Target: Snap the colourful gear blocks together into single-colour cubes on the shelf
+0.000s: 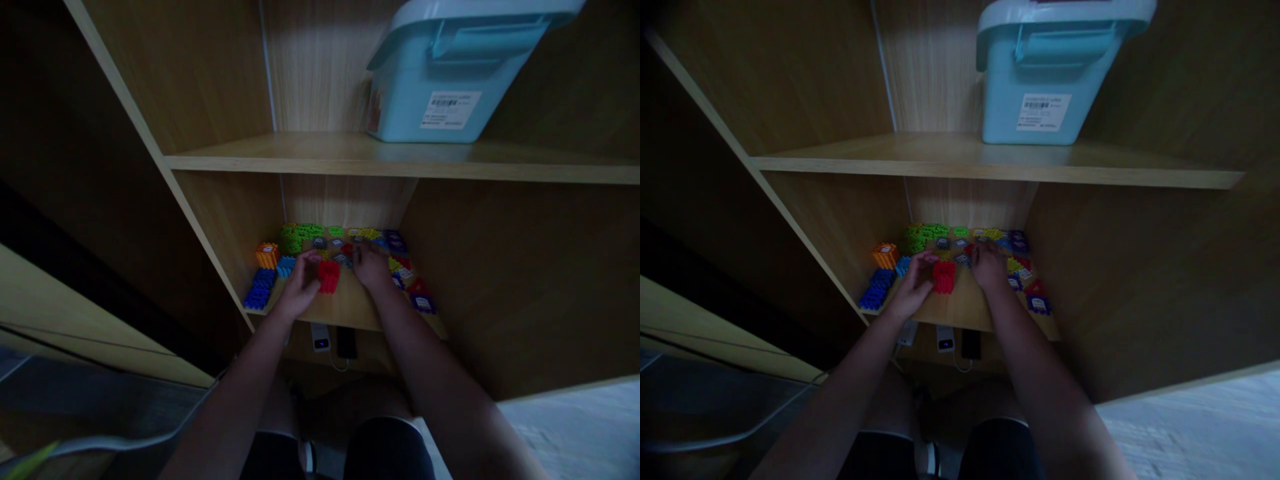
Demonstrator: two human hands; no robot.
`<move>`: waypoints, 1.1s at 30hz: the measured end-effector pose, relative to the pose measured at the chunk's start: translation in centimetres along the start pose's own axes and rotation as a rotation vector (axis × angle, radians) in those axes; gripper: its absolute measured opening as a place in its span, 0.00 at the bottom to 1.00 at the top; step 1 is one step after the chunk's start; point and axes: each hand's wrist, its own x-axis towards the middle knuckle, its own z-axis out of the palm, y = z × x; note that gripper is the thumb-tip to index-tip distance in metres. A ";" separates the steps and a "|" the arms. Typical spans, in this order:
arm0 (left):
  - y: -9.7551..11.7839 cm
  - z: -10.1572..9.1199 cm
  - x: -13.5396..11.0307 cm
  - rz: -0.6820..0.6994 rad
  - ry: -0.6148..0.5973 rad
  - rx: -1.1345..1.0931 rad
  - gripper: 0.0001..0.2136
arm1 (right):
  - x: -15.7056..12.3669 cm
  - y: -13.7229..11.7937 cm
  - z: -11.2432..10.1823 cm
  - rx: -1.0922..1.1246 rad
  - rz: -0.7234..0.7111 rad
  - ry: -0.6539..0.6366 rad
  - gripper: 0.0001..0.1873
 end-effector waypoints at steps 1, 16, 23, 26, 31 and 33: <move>0.0 0.0 0.0 -0.005 0.002 -0.004 0.28 | 0.4 -0.1 0.1 -0.035 0.018 -0.010 0.18; 0.7 -0.1 -0.1 -0.034 0.018 -0.001 0.27 | 5.1 1.3 2.1 -0.165 0.250 -0.285 0.26; 0.5 -0.1 0.0 -0.020 0.024 0.023 0.27 | 4.3 0.9 -0.1 0.066 0.221 -0.062 0.11; 0.8 -0.1 -0.2 -0.021 0.042 0.040 0.23 | 3.5 -0.1 -1.6 0.194 0.064 0.118 0.09; 1.6 -0.2 -0.4 -0.009 0.065 0.084 0.20 | 1.3 -2.2 -3.4 0.313 -0.129 0.251 0.06; 1.9 -0.3 -0.4 -0.011 0.072 0.104 0.20 | 0.4 -2.6 -3.8 0.363 -0.176 0.245 0.05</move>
